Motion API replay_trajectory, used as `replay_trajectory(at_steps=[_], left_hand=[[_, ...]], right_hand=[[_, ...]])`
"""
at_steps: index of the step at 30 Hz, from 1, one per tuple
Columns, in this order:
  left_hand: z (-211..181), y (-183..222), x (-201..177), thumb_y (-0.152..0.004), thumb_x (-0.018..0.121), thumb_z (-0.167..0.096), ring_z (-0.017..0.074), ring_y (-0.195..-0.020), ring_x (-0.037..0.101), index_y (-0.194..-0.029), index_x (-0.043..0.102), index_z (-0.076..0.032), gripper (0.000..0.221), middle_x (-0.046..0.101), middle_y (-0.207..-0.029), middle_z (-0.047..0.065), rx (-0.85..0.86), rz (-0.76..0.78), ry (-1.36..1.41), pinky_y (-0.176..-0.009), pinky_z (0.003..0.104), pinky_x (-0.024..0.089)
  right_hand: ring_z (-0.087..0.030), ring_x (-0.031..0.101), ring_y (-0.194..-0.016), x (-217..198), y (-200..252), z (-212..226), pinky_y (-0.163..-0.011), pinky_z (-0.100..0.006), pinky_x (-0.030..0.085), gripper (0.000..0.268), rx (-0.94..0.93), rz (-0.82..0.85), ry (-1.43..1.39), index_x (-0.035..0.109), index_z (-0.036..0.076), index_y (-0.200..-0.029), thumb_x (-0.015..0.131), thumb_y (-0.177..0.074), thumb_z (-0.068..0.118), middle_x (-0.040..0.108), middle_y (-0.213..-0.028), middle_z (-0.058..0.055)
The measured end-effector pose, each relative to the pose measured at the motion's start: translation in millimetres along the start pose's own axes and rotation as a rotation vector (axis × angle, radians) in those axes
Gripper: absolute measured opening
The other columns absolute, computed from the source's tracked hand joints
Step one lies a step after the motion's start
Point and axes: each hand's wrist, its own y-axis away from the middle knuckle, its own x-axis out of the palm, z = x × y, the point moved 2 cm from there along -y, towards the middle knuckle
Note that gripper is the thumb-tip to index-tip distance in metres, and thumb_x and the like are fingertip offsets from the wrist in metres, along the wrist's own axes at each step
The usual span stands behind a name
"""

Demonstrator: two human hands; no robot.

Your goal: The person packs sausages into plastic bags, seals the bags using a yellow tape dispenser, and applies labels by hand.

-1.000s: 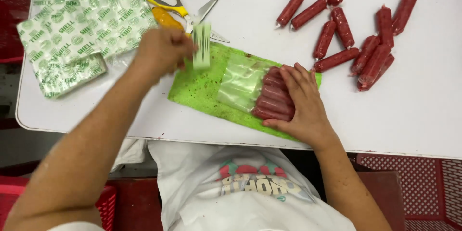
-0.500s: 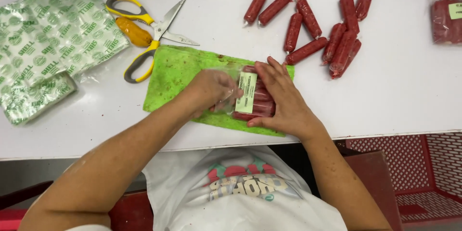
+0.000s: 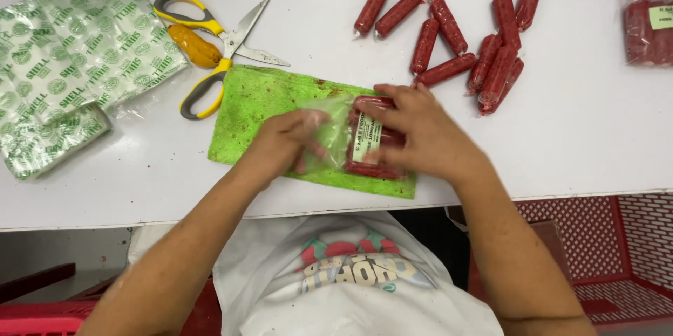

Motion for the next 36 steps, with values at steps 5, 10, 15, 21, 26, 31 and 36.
replay_trajectory(at_steps=[5,10,15,21,26,31,36], left_hand=[[54,18,-17,-0.087,0.061,-0.043,0.0162,-0.056,0.056,-0.123,0.069,-0.002,0.055,0.075,-0.089,0.018,0.070,-0.065,0.057,-0.048,0.025,0.039],[74,13,-13,-0.080,0.086,-0.030,0.0172,-0.068,0.065,-0.097,0.082,-0.018,0.021,0.075,-0.081,0.008,0.125,-0.265,-0.210,-0.060,0.027,0.051],[36,50,-13,-0.088,0.076,-0.010,0.0193,-0.088,0.062,-0.091,0.073,-0.005,0.007,0.067,-0.105,0.009,0.739,-0.399,-0.444,-0.077,0.029,0.051],[5,45,-13,-0.047,0.077,-0.033,0.0454,-0.139,0.045,-0.157,0.001,-0.028,0.134,0.020,-0.165,0.031,0.895,0.178,0.038,-0.119,0.053,0.035],[8,43,22,-0.081,0.072,-0.009,0.0215,-0.114,0.069,-0.126,0.058,-0.004,0.047,0.071,-0.122,0.011,0.903,-0.102,-0.097,-0.105,0.033,0.053],[25,48,38,-0.094,0.061,-0.009,0.0240,-0.102,0.073,-0.111,0.071,-0.007,0.019,0.076,-0.105,0.008,0.953,-0.217,-0.023,-0.100,0.036,0.061],[1,59,52,-0.096,0.054,-0.015,0.0308,-0.121,0.061,-0.152,0.032,-0.004,0.061,0.061,-0.137,0.019,0.550,-0.554,-0.217,-0.093,0.041,0.053]], right_hand=[[-0.035,0.065,-0.111,12,-65,-6,-0.099,-0.051,0.047,0.036,0.007,-0.075,-0.027,0.069,0.021,-0.128,0.052,-0.105,0.042,0.070,-0.109,-0.011],[-0.036,0.064,-0.101,41,-103,-14,-0.093,-0.051,0.049,0.025,-0.138,0.026,-0.034,0.070,0.022,-0.105,0.064,-0.095,0.044,0.066,-0.092,-0.009],[-0.020,0.058,-0.086,1,-70,3,-0.081,-0.034,0.044,0.025,-0.285,-0.145,-0.337,0.065,0.014,-0.090,0.050,-0.103,0.028,0.057,-0.088,-0.001],[-0.016,0.051,-0.089,-6,15,40,-0.083,-0.030,0.045,0.027,-0.240,-0.669,-0.634,0.060,0.012,-0.098,0.044,-0.109,0.031,0.051,-0.095,-0.002],[-0.017,0.054,-0.086,24,39,28,-0.082,-0.030,0.046,0.030,-0.211,-0.864,-0.655,0.059,0.013,-0.097,0.042,-0.111,0.033,0.054,-0.092,-0.001],[-0.016,0.052,-0.087,29,56,25,-0.083,-0.029,0.045,0.026,-0.151,-0.963,-0.481,0.061,0.015,-0.099,0.041,-0.111,0.026,0.064,-0.089,0.004],[-0.008,0.038,-0.063,22,41,20,-0.064,-0.025,0.036,0.015,0.185,-0.716,-0.835,0.049,0.010,-0.117,0.054,-0.103,0.013,0.040,-0.066,0.005]])
